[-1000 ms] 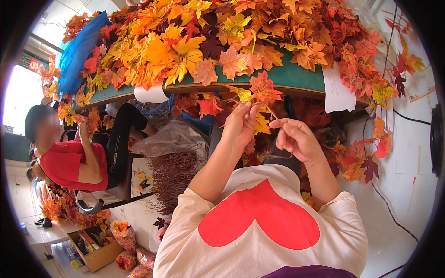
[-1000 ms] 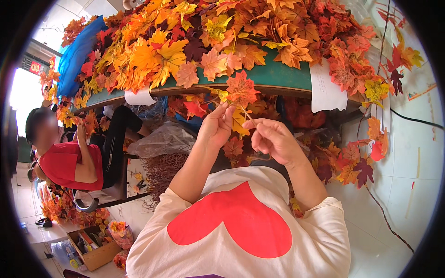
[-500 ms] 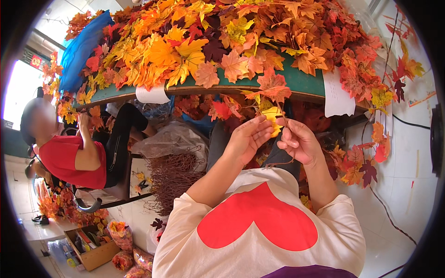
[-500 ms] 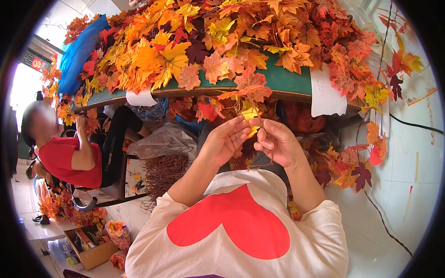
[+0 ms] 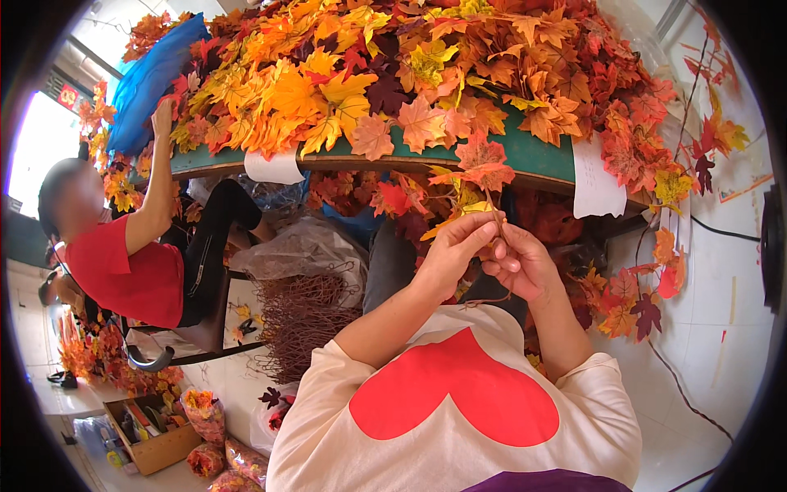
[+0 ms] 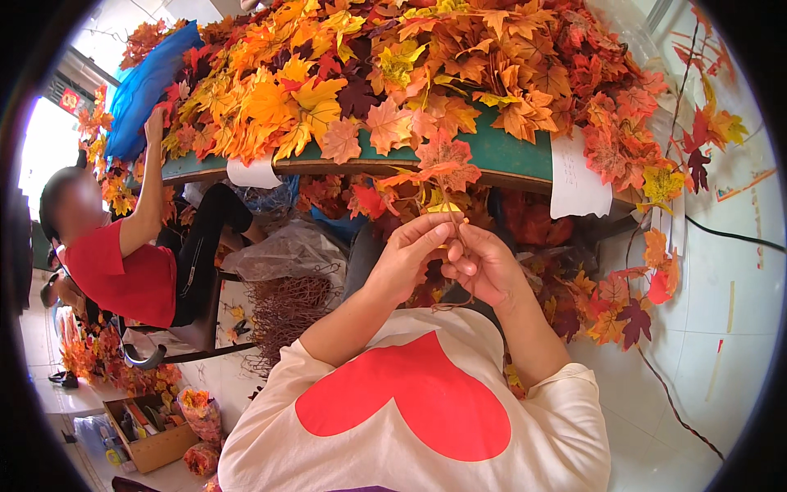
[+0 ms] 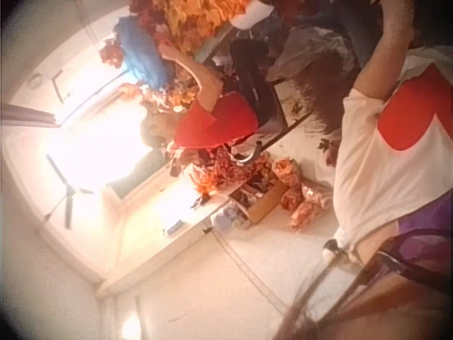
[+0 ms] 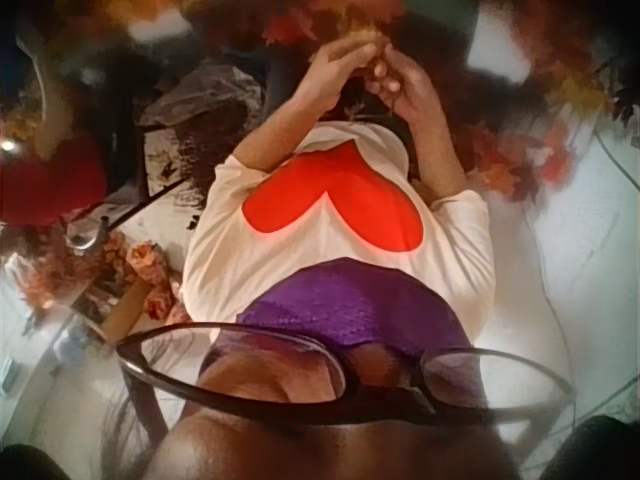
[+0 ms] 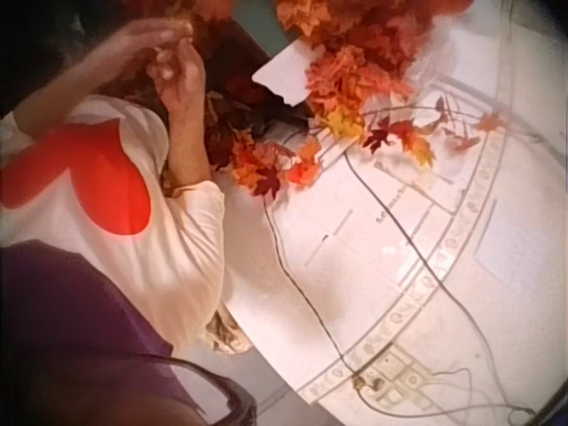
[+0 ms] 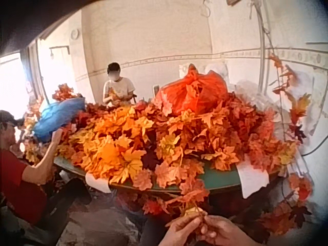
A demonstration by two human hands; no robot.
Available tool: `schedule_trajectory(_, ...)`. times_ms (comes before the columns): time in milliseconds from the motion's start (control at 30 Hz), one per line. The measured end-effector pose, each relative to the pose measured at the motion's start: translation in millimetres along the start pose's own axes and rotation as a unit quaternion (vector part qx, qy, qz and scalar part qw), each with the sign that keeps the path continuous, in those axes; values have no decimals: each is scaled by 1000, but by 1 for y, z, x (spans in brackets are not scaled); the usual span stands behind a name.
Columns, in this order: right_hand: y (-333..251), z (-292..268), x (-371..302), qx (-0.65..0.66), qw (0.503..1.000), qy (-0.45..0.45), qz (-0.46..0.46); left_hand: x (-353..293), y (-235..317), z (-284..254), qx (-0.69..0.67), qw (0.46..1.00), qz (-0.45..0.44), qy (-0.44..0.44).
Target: Manually assemble bundles of artificial autumn leaves by twisting their stems together.
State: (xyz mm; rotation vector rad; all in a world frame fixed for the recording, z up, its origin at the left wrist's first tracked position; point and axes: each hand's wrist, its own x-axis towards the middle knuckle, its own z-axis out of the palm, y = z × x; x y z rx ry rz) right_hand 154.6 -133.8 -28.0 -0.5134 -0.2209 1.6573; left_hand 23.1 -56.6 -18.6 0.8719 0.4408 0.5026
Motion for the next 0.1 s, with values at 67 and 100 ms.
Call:
schedule_trajectory(67,1,-1,1,3,1000,-5,7,1,-2,-2,-13,1000,4,4)
schedule_trajectory(100,0,0,1,8,1000,-9,10,1,-2,-2,-14,1000,5,4)
